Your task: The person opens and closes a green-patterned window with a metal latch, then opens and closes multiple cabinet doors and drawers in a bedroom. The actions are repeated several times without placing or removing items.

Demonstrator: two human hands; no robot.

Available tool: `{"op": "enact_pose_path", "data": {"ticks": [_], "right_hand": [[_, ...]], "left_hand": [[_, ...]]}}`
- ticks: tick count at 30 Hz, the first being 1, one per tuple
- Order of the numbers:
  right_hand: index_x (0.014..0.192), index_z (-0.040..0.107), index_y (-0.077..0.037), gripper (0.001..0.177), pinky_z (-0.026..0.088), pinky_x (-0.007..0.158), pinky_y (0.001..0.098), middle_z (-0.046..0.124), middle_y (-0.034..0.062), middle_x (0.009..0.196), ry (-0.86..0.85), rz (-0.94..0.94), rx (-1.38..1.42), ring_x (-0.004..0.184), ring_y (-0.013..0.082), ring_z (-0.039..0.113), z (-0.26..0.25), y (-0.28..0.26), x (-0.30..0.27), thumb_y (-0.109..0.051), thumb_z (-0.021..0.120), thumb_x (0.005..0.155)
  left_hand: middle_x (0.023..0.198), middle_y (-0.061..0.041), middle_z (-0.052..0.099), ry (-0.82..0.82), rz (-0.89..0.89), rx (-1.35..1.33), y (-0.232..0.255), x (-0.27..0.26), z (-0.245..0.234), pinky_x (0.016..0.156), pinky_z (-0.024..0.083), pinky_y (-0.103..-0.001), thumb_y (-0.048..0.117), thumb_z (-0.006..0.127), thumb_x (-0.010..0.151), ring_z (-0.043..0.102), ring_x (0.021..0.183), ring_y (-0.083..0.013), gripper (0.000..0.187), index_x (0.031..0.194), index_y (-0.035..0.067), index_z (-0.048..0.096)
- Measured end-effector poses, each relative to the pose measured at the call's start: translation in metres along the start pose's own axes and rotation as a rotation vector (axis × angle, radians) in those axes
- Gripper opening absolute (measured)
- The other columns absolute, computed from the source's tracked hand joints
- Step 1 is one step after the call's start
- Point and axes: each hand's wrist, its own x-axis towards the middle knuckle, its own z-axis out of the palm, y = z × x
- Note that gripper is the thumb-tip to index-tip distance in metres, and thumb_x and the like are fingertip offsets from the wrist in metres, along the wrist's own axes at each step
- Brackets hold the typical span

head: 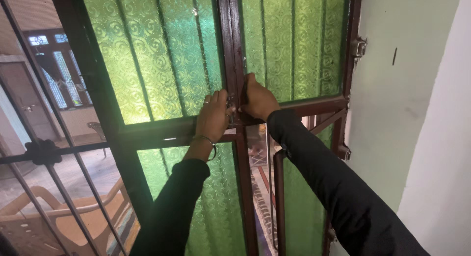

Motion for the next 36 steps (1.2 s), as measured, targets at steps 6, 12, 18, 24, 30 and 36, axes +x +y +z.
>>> {"op": "enact_pose_path", "data": {"ticks": [6, 12, 18, 24, 30, 36], "right_hand": [[0.153, 0.025, 0.002, 0.101, 0.046, 0.103, 0.048, 0.053, 0.0337, 0.134, -0.094, -0.226, 0.038, 0.124, 0.0455, 0.054, -0.012, -0.001, -0.054, -0.027, 0.083, 0.076], [0.145, 0.046, -0.001, 0.064, 0.047, 0.101, 0.0482, 0.06, 0.0258, 0.134, -0.019, -0.212, 0.098, 0.124, 0.0421, 0.058, -0.041, -0.017, -0.111, -0.037, 0.065, 0.095], [0.133, 0.056, -0.002, 0.046, 0.051, 0.095, 0.0455, 0.069, 0.021, 0.121, 0.03, -0.074, 0.25, 0.113, 0.037, 0.068, -0.042, -0.032, -0.124, -0.033, 0.059, 0.099], [0.129, 0.058, -0.002, 0.038, 0.05, 0.092, 0.0476, 0.07, 0.0216, 0.116, 0.171, -0.103, 0.217, 0.109, 0.0384, 0.067, -0.03, -0.025, -0.123, -0.022, 0.062, 0.096], [0.12, 0.063, -0.004, 0.023, 0.053, 0.085, 0.0444, 0.073, 0.0165, 0.104, 0.38, -0.017, 0.334, 0.099, 0.0332, 0.071, -0.021, -0.025, -0.126, -0.008, 0.053, 0.099], [0.117, 0.063, -0.002, 0.03, 0.052, 0.085, 0.0451, 0.071, 0.016, 0.1, 0.446, -0.073, 0.265, 0.097, 0.0329, 0.068, -0.01, -0.023, -0.118, 0.006, 0.052, 0.09]], "left_hand": [[0.126, -0.013, 0.057, 0.152, -0.128, 0.044, 0.021, -0.018, 0.015, 0.091, 0.049, -0.053, 0.02, 0.074, 0.086, 0.054, 0.119, -0.0374, 0.046, 0.125, 0.007, 0.053], [0.133, -0.021, 0.05, 0.142, -0.117, 0.062, 0.017, -0.018, 0.015, 0.093, 0.05, -0.053, 0.019, 0.077, 0.085, 0.052, 0.121, -0.0413, 0.057, 0.133, 0.007, 0.051], [0.136, -0.021, 0.048, -0.027, -0.061, -0.082, 0.002, -0.035, 0.004, 0.102, 0.046, -0.055, 0.023, 0.085, 0.075, 0.049, 0.124, -0.0454, 0.095, 0.153, 0.013, 0.033], [0.142, -0.018, 0.05, -0.094, -0.053, -0.18, -0.007, -0.042, 0.005, 0.114, 0.04, -0.055, 0.029, 0.088, 0.077, 0.051, 0.129, -0.0429, 0.111, 0.163, 0.023, 0.019], [0.149, -0.017, 0.045, -0.214, -0.112, -0.21, -0.01, -0.038, 0.003, 0.109, 0.038, -0.056, 0.035, 0.09, 0.074, 0.047, 0.134, -0.04, 0.118, 0.162, 0.029, 0.012], [0.147, -0.013, 0.048, -0.149, -0.153, -0.052, -0.004, -0.034, 0.009, 0.106, 0.04, -0.058, 0.031, 0.09, 0.073, 0.047, 0.134, -0.0367, 0.118, 0.162, 0.032, 0.012]]}}
